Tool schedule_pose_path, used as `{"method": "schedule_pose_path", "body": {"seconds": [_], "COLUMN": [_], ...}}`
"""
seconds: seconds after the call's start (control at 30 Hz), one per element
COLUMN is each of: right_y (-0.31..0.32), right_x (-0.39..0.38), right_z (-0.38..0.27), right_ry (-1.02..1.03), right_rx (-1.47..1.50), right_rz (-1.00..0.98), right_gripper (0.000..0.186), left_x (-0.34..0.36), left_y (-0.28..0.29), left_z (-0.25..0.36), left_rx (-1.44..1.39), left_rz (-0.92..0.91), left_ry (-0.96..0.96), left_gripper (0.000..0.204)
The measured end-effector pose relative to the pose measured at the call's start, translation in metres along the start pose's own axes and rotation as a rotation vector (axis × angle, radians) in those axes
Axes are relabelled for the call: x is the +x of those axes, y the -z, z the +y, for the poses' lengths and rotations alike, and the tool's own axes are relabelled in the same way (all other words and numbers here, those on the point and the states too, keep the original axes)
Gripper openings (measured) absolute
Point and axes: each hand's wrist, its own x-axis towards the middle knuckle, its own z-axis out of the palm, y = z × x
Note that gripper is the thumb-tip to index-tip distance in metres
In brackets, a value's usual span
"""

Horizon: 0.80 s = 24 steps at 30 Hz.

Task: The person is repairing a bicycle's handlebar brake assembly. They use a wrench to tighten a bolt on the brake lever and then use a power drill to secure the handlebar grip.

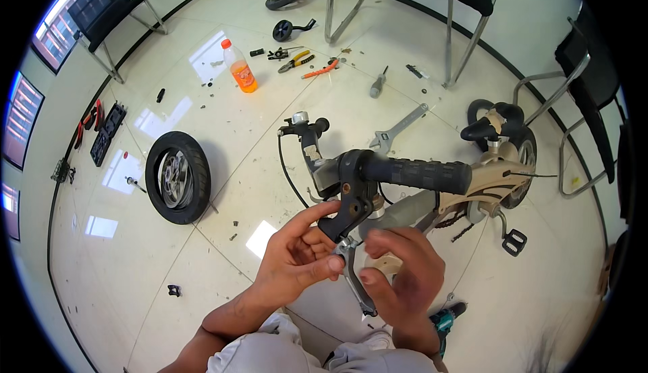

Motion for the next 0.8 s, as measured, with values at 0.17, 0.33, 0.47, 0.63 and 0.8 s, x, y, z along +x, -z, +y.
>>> {"method": "schedule_pose_path", "body": {"seconds": [0.17, 0.33, 0.47, 0.63, 0.8], "right_y": [0.002, 0.002, -0.006, -0.006, -0.009], "right_x": [0.016, 0.019, 0.016, 0.011, 0.009], "right_z": [0.001, 0.011, 0.02, 0.021, 0.023], "right_ry": [-0.082, -0.143, -0.192, -0.141, -0.14], "right_rx": [0.043, 0.223, 0.353, 0.222, 0.222], "right_rz": [-0.131, -0.222, -0.169, -0.158, -0.136], "right_gripper": [0.02, 0.016, 0.015, 0.015, 0.015], "left_x": [0.001, -0.001, 0.001, 0.0, -0.001], "left_y": [0.001, 0.006, 0.004, 0.004, -0.001], "left_z": [0.005, 0.014, 0.014, 0.018, 0.02], "left_rx": [0.021, 0.054, 0.07, 0.051, 0.061], "left_rz": [0.033, 0.039, 0.047, 0.037, 0.052], "left_ry": [0.031, 0.044, 0.016, 0.018, -0.075], "left_gripper": [0.074, 0.074, 0.073, 0.076, 0.083]}}
